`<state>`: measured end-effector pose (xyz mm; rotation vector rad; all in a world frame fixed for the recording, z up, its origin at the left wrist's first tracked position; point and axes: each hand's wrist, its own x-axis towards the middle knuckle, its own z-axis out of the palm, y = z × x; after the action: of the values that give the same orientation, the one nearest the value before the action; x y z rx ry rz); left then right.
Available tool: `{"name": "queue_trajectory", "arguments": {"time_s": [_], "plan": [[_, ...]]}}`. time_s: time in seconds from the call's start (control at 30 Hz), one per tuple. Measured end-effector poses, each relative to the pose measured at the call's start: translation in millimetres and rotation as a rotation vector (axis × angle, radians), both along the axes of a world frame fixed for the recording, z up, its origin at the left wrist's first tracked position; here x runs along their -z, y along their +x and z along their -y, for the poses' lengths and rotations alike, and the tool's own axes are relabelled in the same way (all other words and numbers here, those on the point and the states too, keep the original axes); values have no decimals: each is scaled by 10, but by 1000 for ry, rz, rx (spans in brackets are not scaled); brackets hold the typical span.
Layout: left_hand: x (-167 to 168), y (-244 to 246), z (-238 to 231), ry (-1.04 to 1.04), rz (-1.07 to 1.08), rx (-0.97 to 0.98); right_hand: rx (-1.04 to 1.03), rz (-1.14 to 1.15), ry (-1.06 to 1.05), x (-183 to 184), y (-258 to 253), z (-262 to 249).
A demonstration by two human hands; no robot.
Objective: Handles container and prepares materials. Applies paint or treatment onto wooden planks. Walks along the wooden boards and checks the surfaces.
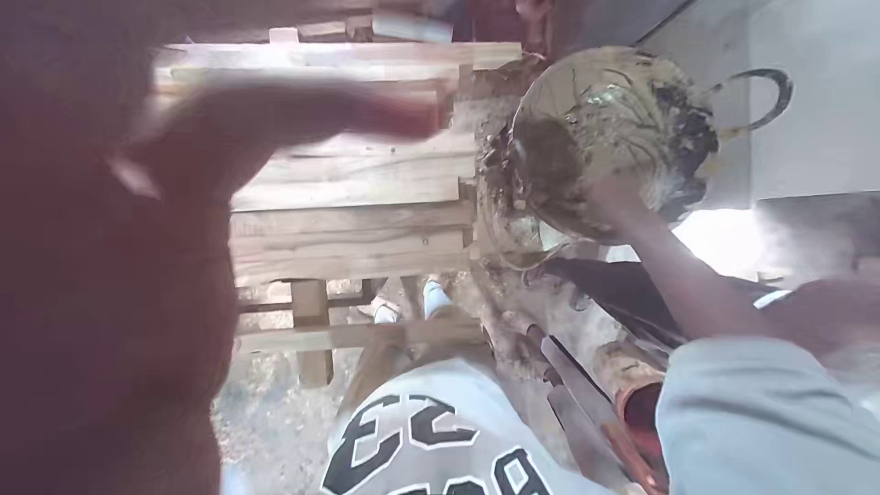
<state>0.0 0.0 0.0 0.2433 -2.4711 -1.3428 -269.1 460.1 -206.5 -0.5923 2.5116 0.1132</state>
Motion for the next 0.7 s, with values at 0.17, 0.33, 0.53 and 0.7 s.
{"name": "queue_trajectory", "arguments": {"time_s": [0.17, 0.33, 0.53, 0.7], "plan": [[459, 176, 410, 120, 51, 192, 55, -63, -31, -236, 31, -8], [1078, 128, 1031, -199, 229, -47, -129, -59, -8, 195, -20, -92], [1776, -149, 1683, -644, 436, -61, -130, -98, -40, 47, -142, -90], [2226, -218, 2341, -746, 525, -101, -108, -9, 116, 132, -16, -22]]}}
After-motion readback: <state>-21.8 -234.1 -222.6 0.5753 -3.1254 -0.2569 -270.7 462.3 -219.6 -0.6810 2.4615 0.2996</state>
